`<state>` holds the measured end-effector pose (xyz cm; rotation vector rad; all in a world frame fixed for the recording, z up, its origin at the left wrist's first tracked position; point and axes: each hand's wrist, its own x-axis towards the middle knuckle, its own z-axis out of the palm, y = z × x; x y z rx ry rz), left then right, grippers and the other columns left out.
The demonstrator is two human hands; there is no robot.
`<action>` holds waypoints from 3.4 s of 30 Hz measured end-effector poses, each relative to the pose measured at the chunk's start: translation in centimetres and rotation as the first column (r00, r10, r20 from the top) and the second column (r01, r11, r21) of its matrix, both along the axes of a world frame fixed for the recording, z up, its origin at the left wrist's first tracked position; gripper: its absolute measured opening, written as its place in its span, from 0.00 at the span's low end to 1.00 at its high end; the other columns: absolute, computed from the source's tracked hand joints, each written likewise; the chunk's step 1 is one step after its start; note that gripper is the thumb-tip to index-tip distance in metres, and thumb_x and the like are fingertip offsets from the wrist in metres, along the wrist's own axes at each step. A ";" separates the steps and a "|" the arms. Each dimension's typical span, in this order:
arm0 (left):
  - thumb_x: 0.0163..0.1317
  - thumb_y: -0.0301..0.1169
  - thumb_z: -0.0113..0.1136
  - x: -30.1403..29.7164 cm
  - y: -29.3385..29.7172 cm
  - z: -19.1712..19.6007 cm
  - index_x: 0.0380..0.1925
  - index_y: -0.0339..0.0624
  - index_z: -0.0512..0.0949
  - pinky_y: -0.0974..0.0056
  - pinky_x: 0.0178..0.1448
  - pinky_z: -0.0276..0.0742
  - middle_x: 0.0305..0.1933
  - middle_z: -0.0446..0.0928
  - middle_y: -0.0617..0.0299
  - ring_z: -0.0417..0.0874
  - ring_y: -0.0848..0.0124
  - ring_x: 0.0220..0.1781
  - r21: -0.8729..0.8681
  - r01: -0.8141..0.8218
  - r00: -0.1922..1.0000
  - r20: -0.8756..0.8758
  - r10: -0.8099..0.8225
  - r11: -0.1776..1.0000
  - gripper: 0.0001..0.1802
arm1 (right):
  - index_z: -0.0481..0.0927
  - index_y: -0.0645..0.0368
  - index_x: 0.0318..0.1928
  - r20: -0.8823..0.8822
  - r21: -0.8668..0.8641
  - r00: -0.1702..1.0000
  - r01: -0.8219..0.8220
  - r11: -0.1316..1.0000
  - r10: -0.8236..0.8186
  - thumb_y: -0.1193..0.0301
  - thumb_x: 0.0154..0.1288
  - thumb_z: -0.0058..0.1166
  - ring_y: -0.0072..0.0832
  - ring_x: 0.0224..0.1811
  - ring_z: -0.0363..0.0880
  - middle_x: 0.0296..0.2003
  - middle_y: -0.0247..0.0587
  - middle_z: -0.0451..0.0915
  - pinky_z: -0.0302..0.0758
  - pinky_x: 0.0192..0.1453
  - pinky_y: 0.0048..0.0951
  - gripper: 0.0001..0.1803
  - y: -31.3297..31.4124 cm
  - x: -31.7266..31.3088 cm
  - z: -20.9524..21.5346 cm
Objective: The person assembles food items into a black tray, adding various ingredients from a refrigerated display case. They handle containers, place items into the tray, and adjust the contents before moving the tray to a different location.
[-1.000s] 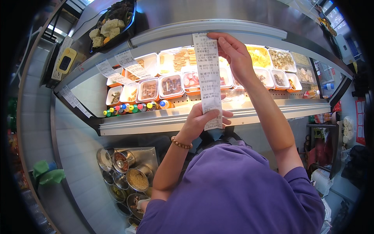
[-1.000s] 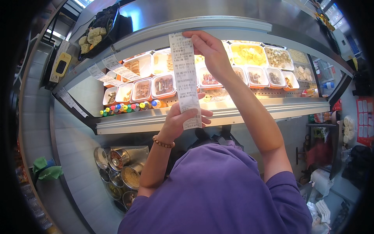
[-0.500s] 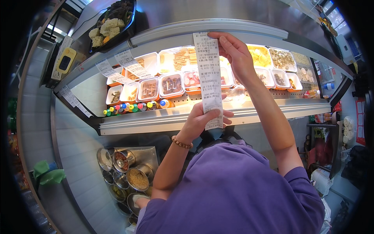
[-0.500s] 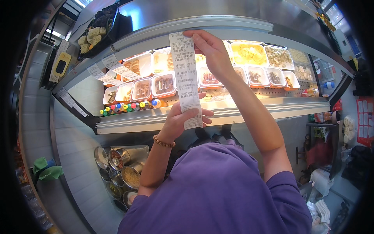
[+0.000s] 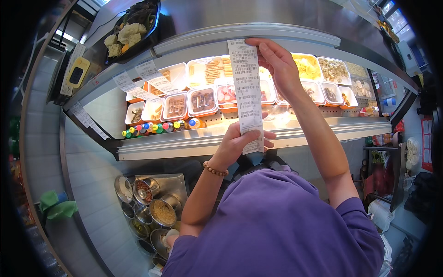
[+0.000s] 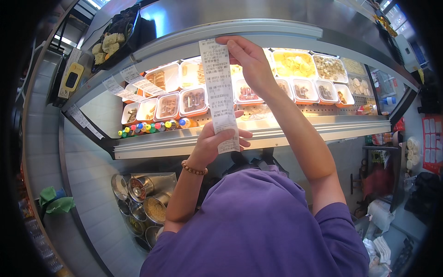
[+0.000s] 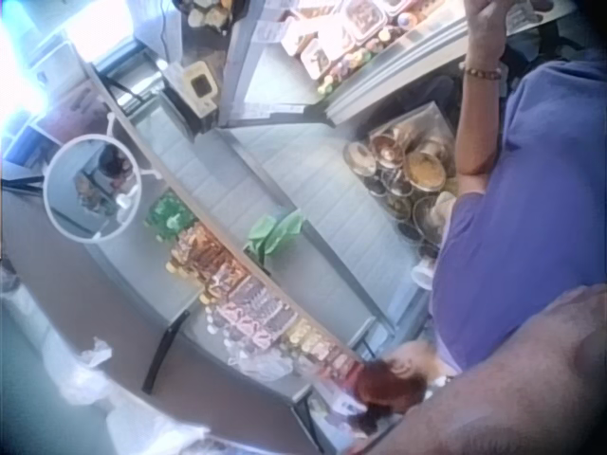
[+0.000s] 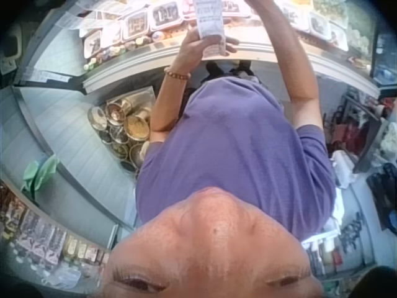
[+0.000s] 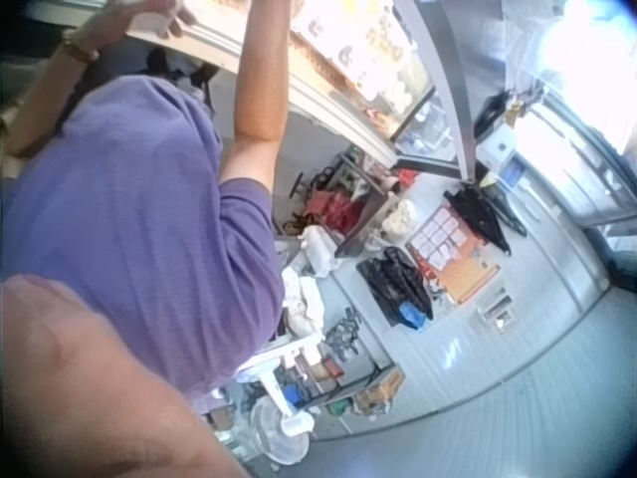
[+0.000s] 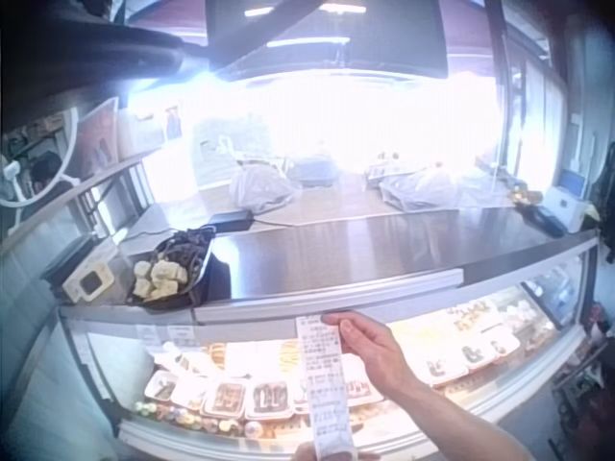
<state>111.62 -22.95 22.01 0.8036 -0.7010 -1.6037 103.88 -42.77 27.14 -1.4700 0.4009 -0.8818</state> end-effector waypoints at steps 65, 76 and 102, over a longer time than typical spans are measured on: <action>0.71 0.28 0.50 0.4 -0.2 -1.2 0.70 0.29 0.58 0.62 0.46 0.85 0.49 0.82 0.42 0.88 0.59 0.44 0.017 -0.038 0.998 -0.039 0.038 0.999 0.30 | 0.80 0.55 0.47 -0.327 -0.896 0.907 -0.207 0.393 -0.266 0.62 0.73 0.46 0.36 0.32 0.85 0.63 0.32 0.77 0.79 0.37 0.32 0.13 -2.1 -2.5 2.8; 0.70 0.28 0.49 2.5 2.1 -2.0 0.68 0.27 0.60 0.62 0.45 0.85 0.48 0.82 0.42 0.88 0.59 0.43 0.035 -0.175 0.984 0.016 0.175 0.984 0.29 | 0.78 0.53 0.49 -0.374 -0.894 0.895 -0.278 0.352 -0.242 0.62 0.73 0.48 0.36 0.33 0.85 0.66 0.31 0.73 0.80 0.37 0.33 0.13 -0.3 1.0 3.0; 0.69 0.29 0.52 5.1 2.9 -6.2 0.69 0.23 0.57 0.60 0.50 0.85 0.55 0.78 0.37 0.86 0.55 0.51 0.071 -0.284 0.958 -0.024 0.286 0.956 0.33 | 0.82 0.65 0.43 -0.373 -0.732 0.758 0.114 0.672 -0.535 0.74 0.69 0.55 0.25 0.31 0.83 0.46 0.47 0.85 0.78 0.35 0.24 0.08 -1.3 -13.3 -2.9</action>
